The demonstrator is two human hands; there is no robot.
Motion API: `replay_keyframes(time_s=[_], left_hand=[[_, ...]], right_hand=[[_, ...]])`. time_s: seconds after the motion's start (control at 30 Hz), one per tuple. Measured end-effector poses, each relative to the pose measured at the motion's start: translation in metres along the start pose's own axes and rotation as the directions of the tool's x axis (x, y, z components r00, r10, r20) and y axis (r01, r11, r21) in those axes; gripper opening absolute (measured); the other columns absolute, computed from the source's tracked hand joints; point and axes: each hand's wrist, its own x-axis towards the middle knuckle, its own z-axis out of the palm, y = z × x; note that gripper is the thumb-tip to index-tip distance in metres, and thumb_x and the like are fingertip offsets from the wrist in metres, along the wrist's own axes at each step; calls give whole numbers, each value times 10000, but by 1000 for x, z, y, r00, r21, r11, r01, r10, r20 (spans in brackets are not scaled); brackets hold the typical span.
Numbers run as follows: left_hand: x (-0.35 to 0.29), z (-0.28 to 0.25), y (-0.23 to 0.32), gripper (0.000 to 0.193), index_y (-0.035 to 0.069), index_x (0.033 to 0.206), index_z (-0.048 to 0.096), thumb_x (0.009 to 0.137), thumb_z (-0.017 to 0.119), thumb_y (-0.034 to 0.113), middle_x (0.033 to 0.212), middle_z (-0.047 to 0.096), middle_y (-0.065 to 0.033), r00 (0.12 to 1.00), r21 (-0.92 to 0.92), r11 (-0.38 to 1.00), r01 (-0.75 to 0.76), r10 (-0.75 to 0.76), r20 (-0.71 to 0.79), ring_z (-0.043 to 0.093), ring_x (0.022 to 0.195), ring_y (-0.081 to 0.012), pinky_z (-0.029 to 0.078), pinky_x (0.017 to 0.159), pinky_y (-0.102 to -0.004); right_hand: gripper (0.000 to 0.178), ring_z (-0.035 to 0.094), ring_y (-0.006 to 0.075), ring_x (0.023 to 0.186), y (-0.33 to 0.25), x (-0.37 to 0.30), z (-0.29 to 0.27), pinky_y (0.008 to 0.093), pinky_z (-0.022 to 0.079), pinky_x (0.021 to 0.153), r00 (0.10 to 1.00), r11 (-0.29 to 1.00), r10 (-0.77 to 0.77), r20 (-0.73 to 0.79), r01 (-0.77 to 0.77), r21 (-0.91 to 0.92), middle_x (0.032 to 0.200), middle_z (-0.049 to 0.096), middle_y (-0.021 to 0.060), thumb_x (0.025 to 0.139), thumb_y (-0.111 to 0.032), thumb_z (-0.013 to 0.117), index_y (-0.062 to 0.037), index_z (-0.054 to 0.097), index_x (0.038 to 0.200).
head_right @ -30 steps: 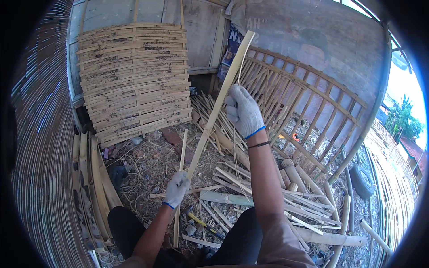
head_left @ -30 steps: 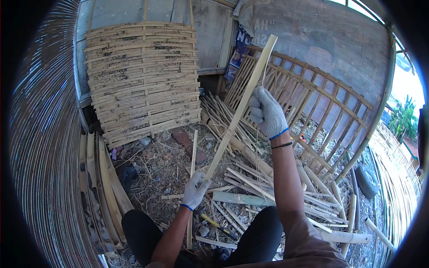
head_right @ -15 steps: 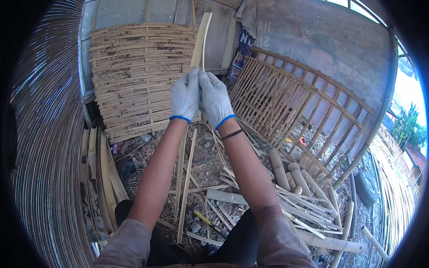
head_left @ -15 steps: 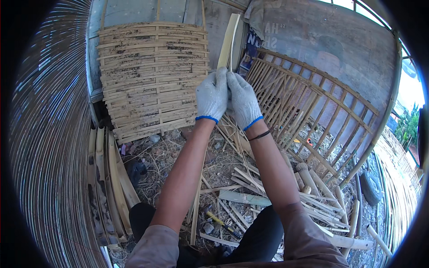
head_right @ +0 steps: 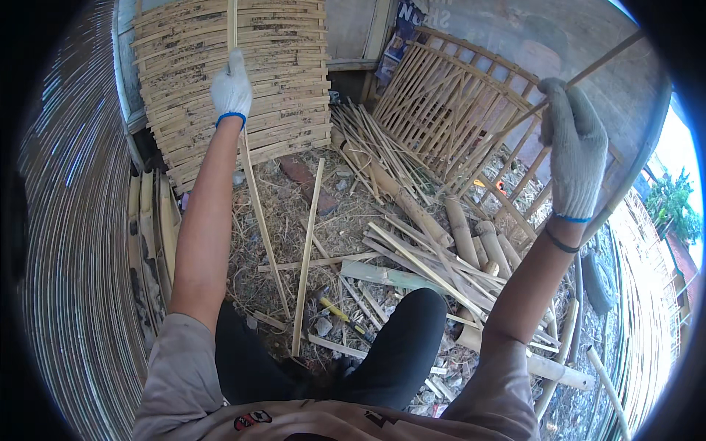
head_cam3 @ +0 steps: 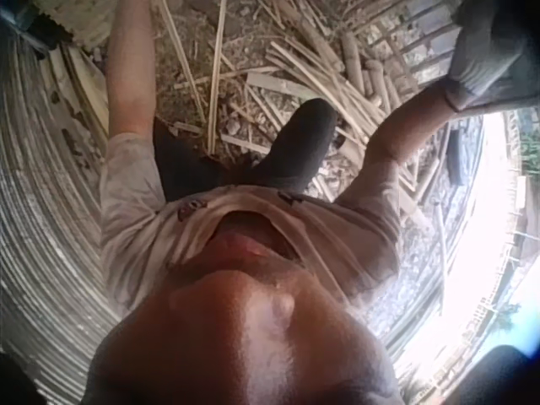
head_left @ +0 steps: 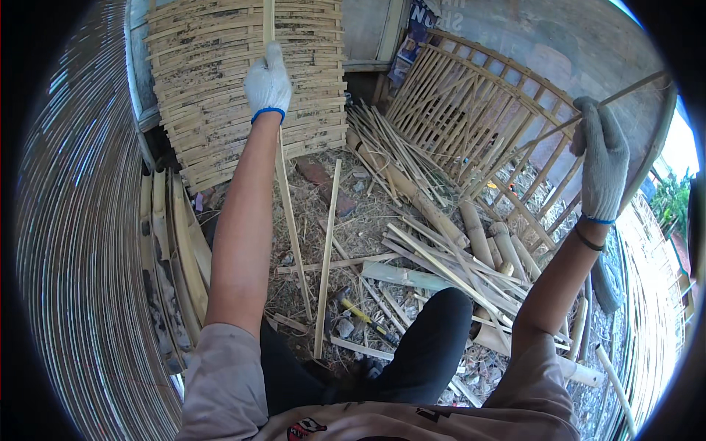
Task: The person is splitting and thinning long strips of bamboo using a large machete.
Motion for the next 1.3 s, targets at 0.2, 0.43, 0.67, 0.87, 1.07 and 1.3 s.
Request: replay_keyframes(time_s=[0.2,0.43,0.67,0.87,1.07,1.3], left_hand=[[26,-39,-32,773,-53,795,651,948,376,653,755,634,-271,991,18,999,-50,51,-125,602,773,-437,443,755,-497],[-5,-55,-33,474,63,784,576,973,531,496,655,549,-19,929,-376,924,72,75,363,514,585,-141,420,572,-292],[-154,-60,-105,346,-11,1180,575,917,666,196,899,647,-38,700,-335,847,412,-59,712,624,788,-128,520,744,-296],[-239,-34,-162,278,33,928,597,996,569,301,671,567,-15,759,-189,897,399,-207,618,531,532,-93,445,505,-258],[-213,-48,-150,242,55,962,570,996,566,294,654,518,9,795,-245,815,526,-368,482,488,513,-65,398,436,-237],[-254,-31,-233,623,19,1292,539,881,649,473,1086,668,-219,594,488,872,33,-410,693,663,999,-324,512,903,-404]], right_hand=[[336,659,135,896,127,-39,-145,305,491,810,975,712,-26,-220,-137,-689,996,723,77,977,-286,554,-63,680,1193],[743,673,422,951,177,-81,-158,538,512,830,811,257,96,-577,-580,-773,1098,667,266,939,-495,455,-28,248,1478],[732,657,241,988,76,-283,191,354,529,818,524,792,428,737,-609,-27,1114,652,175,793,-292,797,-32,451,1383],[1021,511,374,1270,42,-479,307,418,417,1050,290,766,386,876,-630,-129,1354,508,294,699,-486,824,37,353,1439],[471,655,279,874,26,-518,310,387,503,791,146,671,255,956,-739,-66,903,674,157,934,-413,617,22,592,1114],[467,519,108,608,9,-555,314,283,440,573,-19,132,510,860,-986,-100,680,540,15,1001,-465,469,-22,591,915]])
